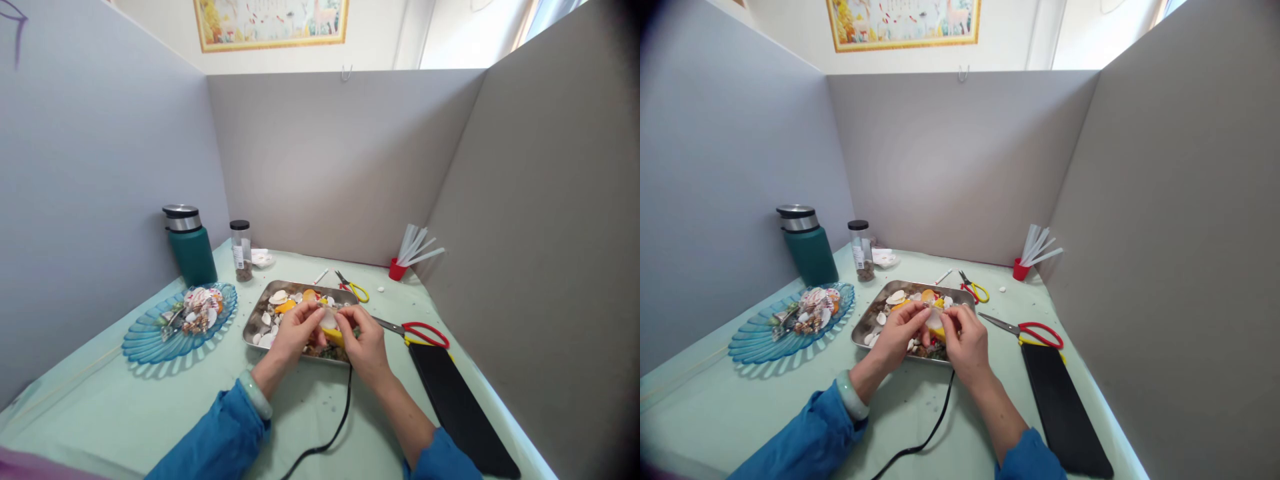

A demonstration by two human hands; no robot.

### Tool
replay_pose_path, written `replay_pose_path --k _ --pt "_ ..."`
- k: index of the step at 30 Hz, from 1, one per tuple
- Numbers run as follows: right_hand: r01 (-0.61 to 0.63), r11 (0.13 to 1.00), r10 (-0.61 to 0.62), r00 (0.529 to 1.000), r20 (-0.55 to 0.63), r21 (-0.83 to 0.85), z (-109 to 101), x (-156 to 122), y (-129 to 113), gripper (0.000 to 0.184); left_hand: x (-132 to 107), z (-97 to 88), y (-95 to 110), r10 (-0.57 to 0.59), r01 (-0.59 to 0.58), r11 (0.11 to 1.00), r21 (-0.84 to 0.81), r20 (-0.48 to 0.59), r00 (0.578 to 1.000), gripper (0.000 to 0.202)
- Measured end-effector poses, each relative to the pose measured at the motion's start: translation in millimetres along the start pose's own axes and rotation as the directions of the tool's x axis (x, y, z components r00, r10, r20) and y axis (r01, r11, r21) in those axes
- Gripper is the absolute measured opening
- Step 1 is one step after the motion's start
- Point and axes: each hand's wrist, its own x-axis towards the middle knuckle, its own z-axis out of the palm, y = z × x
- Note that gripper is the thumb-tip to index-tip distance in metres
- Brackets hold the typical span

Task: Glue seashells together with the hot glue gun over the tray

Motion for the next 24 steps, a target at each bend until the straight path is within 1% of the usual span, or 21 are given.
replay_pose_path --k 6,13,24 --pt "-0.001 1.0 0.001 1.0 0.002 0.003 1.1 -0.3 -1.5 0.013 1.2 0.2 -0.7 0.028 -0.029 1.0 -0.009 -0.029 0.999 0.03" --pt "0.002 1.0 -0.002 1.0 0.013 0.005 0.5 -1.3 -1.4 0.014 1.0 -1.0 -0.4 0.033 -0.033 0.999 -0.004 -0.013 0.999 0.028" --pt "-0.01 1.0 0.01 1.0 0.008 -0.024 1.2 -0.8 -0.7 0.015 -0.4 5.4 6.5 -0.015 0.014 1.0 -0.017 -0.029 0.999 0.034"
